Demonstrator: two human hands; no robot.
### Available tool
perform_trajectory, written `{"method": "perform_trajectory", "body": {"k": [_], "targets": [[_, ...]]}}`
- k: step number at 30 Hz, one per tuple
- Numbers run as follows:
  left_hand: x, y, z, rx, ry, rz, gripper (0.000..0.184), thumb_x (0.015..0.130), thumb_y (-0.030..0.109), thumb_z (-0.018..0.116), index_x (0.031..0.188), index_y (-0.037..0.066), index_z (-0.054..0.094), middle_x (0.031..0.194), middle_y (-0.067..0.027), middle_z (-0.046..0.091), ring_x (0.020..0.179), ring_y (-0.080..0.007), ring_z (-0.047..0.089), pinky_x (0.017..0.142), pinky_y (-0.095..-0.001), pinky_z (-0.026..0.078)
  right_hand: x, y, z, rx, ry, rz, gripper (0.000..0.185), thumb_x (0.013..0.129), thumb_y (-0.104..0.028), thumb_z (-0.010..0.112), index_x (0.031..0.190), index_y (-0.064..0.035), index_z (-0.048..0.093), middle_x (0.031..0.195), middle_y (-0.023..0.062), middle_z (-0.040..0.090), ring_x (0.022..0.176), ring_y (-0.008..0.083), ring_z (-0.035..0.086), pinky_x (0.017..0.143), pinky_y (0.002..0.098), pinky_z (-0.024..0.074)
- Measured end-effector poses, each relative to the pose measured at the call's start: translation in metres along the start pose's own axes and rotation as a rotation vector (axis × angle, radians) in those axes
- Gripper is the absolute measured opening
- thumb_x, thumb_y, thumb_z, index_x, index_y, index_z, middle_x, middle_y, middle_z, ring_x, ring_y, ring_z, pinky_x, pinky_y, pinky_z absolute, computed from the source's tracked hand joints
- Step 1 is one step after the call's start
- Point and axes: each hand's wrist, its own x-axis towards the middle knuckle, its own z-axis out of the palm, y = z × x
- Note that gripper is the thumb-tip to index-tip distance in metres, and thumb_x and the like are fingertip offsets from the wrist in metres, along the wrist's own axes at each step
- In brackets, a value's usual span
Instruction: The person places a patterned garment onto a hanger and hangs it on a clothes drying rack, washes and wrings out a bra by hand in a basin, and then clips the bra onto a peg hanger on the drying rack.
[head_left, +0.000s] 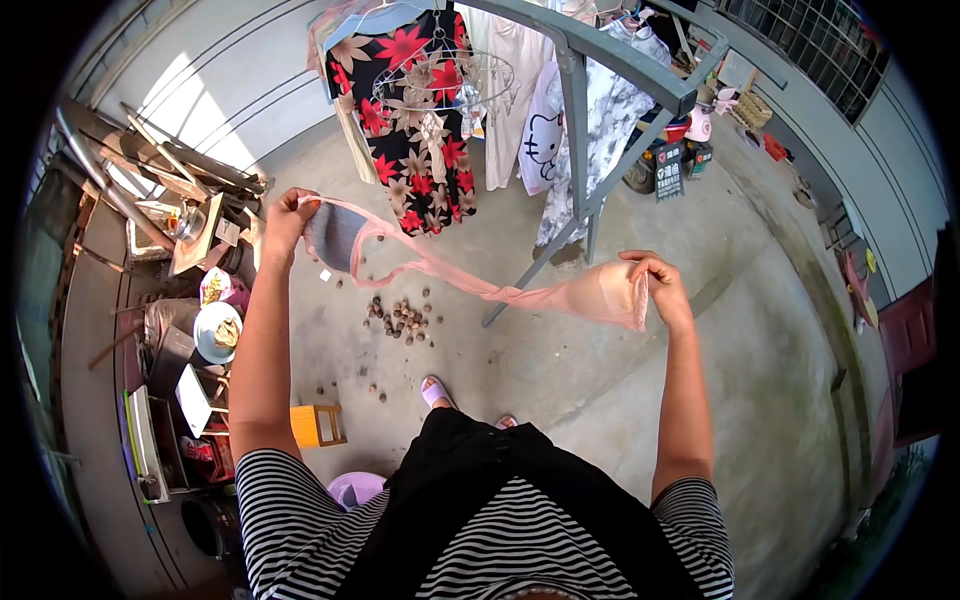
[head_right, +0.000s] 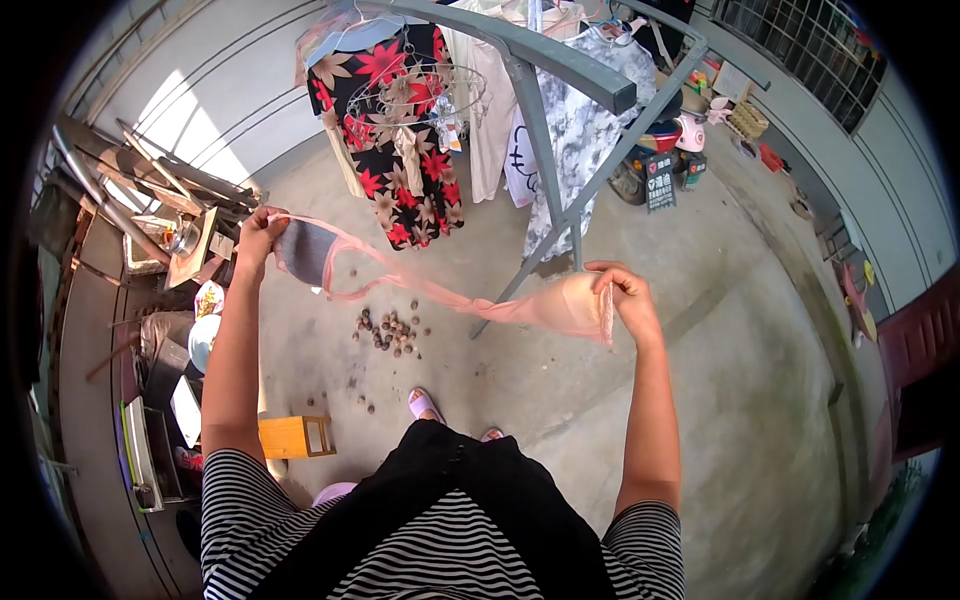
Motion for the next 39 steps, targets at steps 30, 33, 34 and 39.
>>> {"method": "perform_trajectory", "body": {"k": [30,33,34,39], "targets": [[0.054,-0.046,-0.1,-0.051,0.14,-0.018,0.008,0.083,0.005,0.059,0.09,0.001,0.061,0.073,-0.0008,0.059,0.054,-0.0064,0.05,0.047,-0.0205,0.039,0.065,-0.088,0.153,-0.794,-0.279,-0.724,0.011,0.061,0.005,0.058,0.065,-0.0033,0.052,0.079,0.0052,0.057,0.087,0.0227,0.057,0.096,0.0443,0.0387],[0.056,-0.049,-0.109,-0.099,0.152,-0.051,0.008,0.083,0.006,0.059,0.09,0.002,0.06,0.071,-0.0005,0.058,0.045,-0.0062,0.048,0.036,-0.0206,0.036,0.07,-0.088,0.164,-0.798,0.009,-0.807,0.011,0.061,0.004,0.06,0.062,-0.0037,0.052,0.086,0.005,0.06,0.093,0.0233,0.057,0.09,0.0433,0.0425],[0.058,-0.049,-0.11,-0.089,0.172,-0.038,0.008,0.083,0.006,0.059,0.091,0.002,0.06,0.071,-0.0009,0.058,0.045,-0.0068,0.049,0.036,-0.0211,0.037,0.073,-0.084,0.165,-0.794,0.007,-0.802,0.011,0.061,0.004,0.06,0.062,-0.0037,0.052,0.086,0.005,0.06,0.093,0.0233,0.057,0.09,0.0433,0.0425],[0.063,-0.051,-0.113,0.156,0.212,0.034,0.011,0.08,0.008,0.062,0.088,0.001,0.061,0.07,-0.002,0.06,0.059,-0.0087,0.052,0.054,-0.026,0.044,0.085,-0.041,0.16,-0.89,-0.068,-0.516,0.008,0.063,0.002,0.06,0.065,-0.0041,0.055,0.09,0.0084,0.063,0.071,0.0238,0.062,0.061,0.0355,0.0494]]}}
